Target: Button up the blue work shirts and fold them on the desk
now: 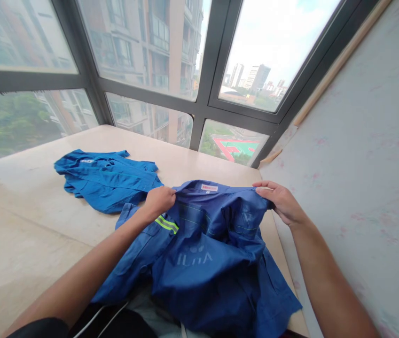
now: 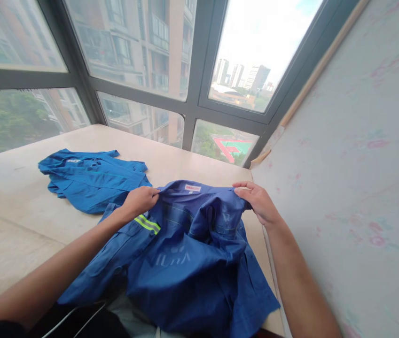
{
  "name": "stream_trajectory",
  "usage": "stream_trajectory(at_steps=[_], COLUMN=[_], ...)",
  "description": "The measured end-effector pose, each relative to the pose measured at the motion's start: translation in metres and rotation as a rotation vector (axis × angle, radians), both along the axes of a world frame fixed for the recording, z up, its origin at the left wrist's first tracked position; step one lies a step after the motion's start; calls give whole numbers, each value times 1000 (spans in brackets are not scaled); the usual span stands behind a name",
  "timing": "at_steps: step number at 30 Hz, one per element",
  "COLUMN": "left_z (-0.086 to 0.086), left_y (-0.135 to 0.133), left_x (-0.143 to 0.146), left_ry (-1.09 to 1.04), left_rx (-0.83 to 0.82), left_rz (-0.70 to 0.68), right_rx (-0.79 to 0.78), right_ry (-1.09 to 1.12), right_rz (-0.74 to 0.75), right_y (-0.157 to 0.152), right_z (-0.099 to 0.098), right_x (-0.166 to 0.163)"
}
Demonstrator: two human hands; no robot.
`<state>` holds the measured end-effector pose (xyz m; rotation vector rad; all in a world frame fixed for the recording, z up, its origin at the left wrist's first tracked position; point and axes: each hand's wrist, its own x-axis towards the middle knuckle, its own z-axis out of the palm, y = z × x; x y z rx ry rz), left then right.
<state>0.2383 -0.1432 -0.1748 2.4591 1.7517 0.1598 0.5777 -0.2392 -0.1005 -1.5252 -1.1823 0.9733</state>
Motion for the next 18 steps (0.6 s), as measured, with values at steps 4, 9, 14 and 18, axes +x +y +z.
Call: stream_trajectory(at_steps=[4,9,14,18], left_z=[43,87,106,118], left_y=[0,-4,-10,-5], left_x=[-22,-34,-32,-31], left_ry=[-31,-16,6,-117], left_rx=[172,222,232,77], left_rz=[-23,34,-5,-136], right_rx=[106,205,259,274], right_ry=[-140,-425,-514,-305], right_rz=[10,-77,-176,-242], right_y=[-19,-27,-33,-37], right_z=[16,19,17,26], right_x=[7,13,13,17])
